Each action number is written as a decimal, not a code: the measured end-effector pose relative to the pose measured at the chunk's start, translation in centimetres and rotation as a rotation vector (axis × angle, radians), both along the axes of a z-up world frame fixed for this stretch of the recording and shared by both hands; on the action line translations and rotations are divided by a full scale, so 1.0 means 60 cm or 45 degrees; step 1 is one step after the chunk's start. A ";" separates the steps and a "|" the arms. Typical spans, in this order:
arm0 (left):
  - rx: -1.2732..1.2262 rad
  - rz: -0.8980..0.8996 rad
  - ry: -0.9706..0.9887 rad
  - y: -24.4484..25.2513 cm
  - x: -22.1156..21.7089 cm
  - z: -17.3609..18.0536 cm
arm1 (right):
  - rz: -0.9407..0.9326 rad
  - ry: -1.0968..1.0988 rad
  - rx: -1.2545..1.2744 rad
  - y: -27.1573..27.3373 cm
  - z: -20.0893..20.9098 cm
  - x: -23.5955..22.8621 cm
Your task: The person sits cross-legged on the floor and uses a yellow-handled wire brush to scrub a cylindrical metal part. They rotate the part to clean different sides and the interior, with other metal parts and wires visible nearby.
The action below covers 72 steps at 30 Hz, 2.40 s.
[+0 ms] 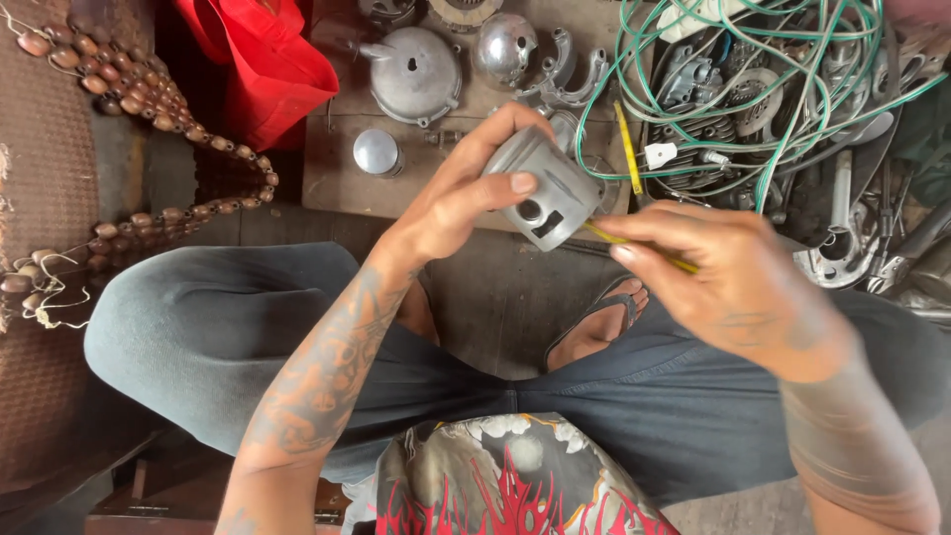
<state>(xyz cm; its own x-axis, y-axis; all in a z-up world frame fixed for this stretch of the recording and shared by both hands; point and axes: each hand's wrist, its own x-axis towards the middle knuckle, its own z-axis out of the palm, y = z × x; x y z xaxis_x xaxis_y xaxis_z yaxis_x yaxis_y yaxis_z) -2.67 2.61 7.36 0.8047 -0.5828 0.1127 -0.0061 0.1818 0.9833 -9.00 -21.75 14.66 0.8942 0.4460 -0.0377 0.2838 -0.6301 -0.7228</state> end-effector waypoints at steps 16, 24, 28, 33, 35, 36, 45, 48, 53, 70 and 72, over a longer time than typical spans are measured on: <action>0.067 0.241 0.232 -0.019 0.004 -0.087 | -0.075 -0.262 -0.013 0.010 -0.024 0.012; -0.065 0.268 0.433 0.004 0.007 -0.095 | -0.111 -0.082 0.056 0.029 -0.082 0.016; -0.026 0.355 0.373 0.007 0.007 -0.092 | 0.082 -0.113 0.193 -0.010 -0.083 0.037; -0.016 0.332 0.369 0.006 0.006 -0.081 | 0.273 -0.132 0.272 -0.001 -0.077 0.029; -0.185 0.400 0.438 0.006 0.009 -0.073 | 0.092 0.042 0.099 -0.022 -0.018 0.044; -0.184 0.425 0.432 0.010 0.006 -0.074 | 0.116 0.039 0.105 -0.015 -0.028 0.040; -0.052 0.470 0.332 0.018 0.006 -0.061 | 0.108 -0.235 0.185 -0.016 -0.038 0.040; 0.032 0.394 0.314 0.016 0.012 -0.085 | -0.027 -0.350 0.022 0.006 -0.063 0.026; 0.070 0.425 0.174 0.024 0.022 -0.099 | 0.028 -0.259 0.120 -0.040 -0.036 0.044; 0.156 0.554 0.121 0.008 0.010 -0.075 | 0.102 -0.098 0.185 -0.030 -0.036 0.056; 0.195 0.506 0.042 0.004 -0.001 -0.069 | 0.064 -0.063 0.067 -0.018 -0.045 0.054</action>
